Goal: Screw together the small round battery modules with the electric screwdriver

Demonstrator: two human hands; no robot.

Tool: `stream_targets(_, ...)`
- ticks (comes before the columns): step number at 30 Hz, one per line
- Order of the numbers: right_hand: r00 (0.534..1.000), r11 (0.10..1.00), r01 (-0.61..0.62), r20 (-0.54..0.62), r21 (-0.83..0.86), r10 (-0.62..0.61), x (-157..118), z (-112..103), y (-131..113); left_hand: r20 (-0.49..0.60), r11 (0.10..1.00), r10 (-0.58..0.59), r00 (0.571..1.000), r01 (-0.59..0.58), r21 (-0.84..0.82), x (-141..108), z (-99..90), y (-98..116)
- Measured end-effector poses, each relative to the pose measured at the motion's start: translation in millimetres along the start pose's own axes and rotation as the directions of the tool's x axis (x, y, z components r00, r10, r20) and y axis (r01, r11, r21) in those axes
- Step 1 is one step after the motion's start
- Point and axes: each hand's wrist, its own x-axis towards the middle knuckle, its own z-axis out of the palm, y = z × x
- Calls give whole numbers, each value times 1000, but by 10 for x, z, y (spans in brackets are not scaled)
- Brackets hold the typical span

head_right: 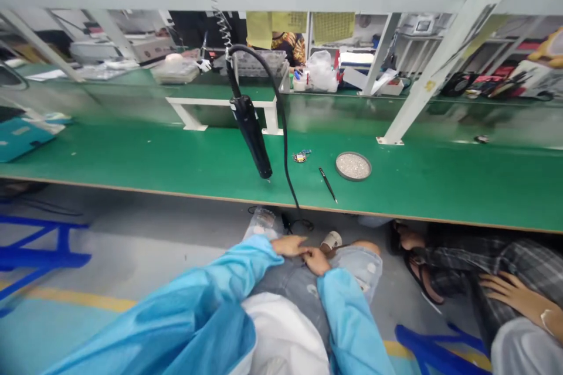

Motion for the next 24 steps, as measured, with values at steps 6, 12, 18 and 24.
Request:
stream_targets(6, 994, 1000, 5, 109, 15, -6, 334, 163, -188, -284, 990, -8, 959, -33, -139, -687, -630, -629)
stream_targets(12, 999, 998, 18, 32, 60, -20, 211, 184, -349, -803, 975, -47, 594, -149, -167, -1235, -1158, -506)
stream_targets(18, 992, 997, 4, -123, 79, 5, -26, 96, -326, -933, 896, 191, 305, -443, 39, -781, -2218, 43)
stream_targets(24, 979, 996, 16, -204, 88, 3, -79, 89, -512, -883, 765, 32, 467, -580, -279, -9, -2314, 363)
